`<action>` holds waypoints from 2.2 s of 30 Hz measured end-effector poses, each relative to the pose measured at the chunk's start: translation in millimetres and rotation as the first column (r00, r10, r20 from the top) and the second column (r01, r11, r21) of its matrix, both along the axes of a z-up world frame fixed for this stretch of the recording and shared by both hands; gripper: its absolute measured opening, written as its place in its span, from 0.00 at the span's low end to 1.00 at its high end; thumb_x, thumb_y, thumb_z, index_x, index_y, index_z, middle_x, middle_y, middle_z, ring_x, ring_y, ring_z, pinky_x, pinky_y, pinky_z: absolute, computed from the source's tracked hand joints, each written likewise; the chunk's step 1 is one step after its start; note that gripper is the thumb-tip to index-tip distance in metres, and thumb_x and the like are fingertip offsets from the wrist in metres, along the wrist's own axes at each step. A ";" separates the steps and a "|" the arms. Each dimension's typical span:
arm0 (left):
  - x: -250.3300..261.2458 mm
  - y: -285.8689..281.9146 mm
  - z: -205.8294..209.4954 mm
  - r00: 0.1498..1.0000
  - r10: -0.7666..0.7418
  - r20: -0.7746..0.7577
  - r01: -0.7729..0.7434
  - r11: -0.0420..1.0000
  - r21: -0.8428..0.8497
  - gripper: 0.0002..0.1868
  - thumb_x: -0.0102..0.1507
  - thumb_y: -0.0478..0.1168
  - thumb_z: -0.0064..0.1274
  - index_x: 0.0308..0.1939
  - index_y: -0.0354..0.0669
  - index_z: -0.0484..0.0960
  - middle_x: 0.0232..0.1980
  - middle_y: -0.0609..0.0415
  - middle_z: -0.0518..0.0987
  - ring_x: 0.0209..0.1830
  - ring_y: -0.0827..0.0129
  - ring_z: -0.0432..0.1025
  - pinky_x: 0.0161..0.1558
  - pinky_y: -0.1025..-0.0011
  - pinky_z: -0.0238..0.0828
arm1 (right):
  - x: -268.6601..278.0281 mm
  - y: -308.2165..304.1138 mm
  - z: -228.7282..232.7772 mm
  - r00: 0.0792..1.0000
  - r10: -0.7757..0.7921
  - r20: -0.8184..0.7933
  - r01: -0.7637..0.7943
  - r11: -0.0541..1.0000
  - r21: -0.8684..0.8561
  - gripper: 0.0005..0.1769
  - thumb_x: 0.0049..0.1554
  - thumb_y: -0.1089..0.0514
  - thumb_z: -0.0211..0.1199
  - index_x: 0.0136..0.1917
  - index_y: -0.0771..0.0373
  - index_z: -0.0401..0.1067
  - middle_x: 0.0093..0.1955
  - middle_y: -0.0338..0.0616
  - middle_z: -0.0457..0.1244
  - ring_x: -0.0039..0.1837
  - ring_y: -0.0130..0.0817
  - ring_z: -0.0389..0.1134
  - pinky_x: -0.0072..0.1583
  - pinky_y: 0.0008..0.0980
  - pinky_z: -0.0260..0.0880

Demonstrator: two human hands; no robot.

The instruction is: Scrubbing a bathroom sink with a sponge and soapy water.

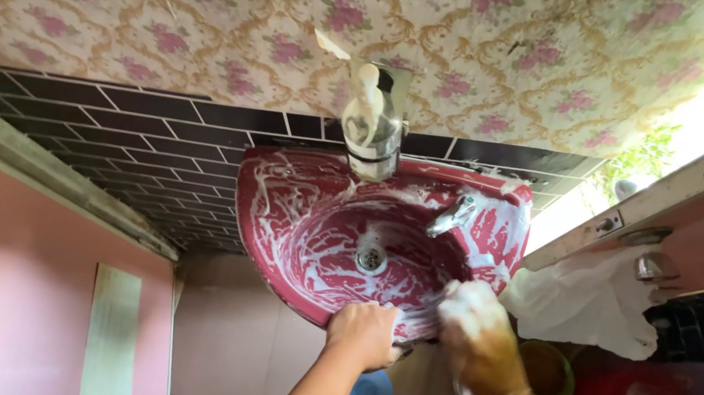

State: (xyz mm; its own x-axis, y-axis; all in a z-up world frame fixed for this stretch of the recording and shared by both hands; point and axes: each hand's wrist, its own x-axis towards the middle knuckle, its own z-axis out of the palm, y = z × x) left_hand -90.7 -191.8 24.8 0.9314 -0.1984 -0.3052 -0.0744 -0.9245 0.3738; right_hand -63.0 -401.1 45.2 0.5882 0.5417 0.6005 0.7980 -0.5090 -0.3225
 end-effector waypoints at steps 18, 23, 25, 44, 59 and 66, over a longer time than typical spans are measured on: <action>10.7 -17.6 5.1 0.992 0.096 -0.076 -0.094 0.995 0.028 0.20 0.49 0.40 0.62 0.46 0.46 0.82 0.50 0.44 0.81 0.52 0.47 0.76 0.55 0.54 0.74 | 88.7 -25.3 17.3 0.978 -0.024 0.207 0.025 1.000 0.000 0.14 0.62 0.58 0.53 0.57 0.68 0.70 0.56 0.64 0.69 0.56 0.61 0.71 0.62 0.52 0.70; 6.1 -17.4 -0.8 0.991 0.122 -0.048 -0.122 0.993 0.002 0.21 0.48 0.37 0.60 0.47 0.47 0.83 0.51 0.45 0.82 0.53 0.48 0.76 0.54 0.53 0.74 | 146.5 -42.1 -58.2 0.922 -0.361 -0.141 0.291 0.885 -0.364 0.14 0.61 0.52 0.54 0.50 0.61 0.75 0.38 0.56 0.69 0.40 0.57 0.70 0.45 0.54 0.71; 9.5 -18.2 -3.7 0.992 0.122 -0.020 -0.123 0.992 -0.008 0.23 0.48 0.37 0.60 0.48 0.47 0.83 0.51 0.45 0.82 0.53 0.48 0.76 0.55 0.53 0.74 | 142.8 -38.2 -48.7 0.894 -0.426 -0.142 0.362 0.871 -0.331 0.14 0.62 0.51 0.54 0.48 0.60 0.75 0.39 0.56 0.69 0.41 0.58 0.70 0.46 0.54 0.72; 12.4 -21.2 2.1 0.993 0.102 -0.053 -0.100 0.995 0.027 0.22 0.50 0.37 0.57 0.49 0.46 0.84 0.53 0.44 0.81 0.55 0.50 0.75 0.58 0.56 0.73 | 94.7 -26.1 21.8 0.998 -0.062 0.007 0.063 0.997 -0.053 0.24 0.51 0.59 0.58 0.61 0.68 0.68 0.63 0.64 0.64 0.62 0.60 0.66 0.63 0.55 0.67; 12.8 -17.2 -3.8 0.994 0.106 -0.034 -0.106 0.994 0.000 0.24 0.48 0.37 0.58 0.49 0.47 0.83 0.54 0.42 0.79 0.56 0.50 0.74 0.59 0.56 0.71 | 151.5 5.1 -30.1 0.725 -0.671 -0.153 0.628 0.736 -0.254 0.25 0.64 0.54 0.48 0.67 0.74 0.66 0.58 0.70 0.66 0.57 0.64 0.68 0.60 0.53 0.68; 9.8 -17.8 12.2 0.991 0.093 -0.096 -0.092 0.996 0.020 0.19 0.50 0.37 0.57 0.46 0.46 0.83 0.52 0.47 0.80 0.56 0.52 0.74 0.58 0.57 0.72 | 121.9 0.3 -35.6 0.683 -0.712 -0.162 0.682 0.701 -0.209 0.20 0.57 0.56 0.53 0.57 0.71 0.71 0.50 0.72 0.65 0.48 0.66 0.67 0.48 0.55 0.69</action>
State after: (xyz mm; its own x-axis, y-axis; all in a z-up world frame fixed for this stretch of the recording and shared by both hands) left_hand -80.9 -209.6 37.0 0.9115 -0.1071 -0.3971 0.0474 -0.9317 0.3602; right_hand 58.8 -400.8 9.6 0.9288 -0.0197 0.3702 0.1133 -0.9357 -0.3340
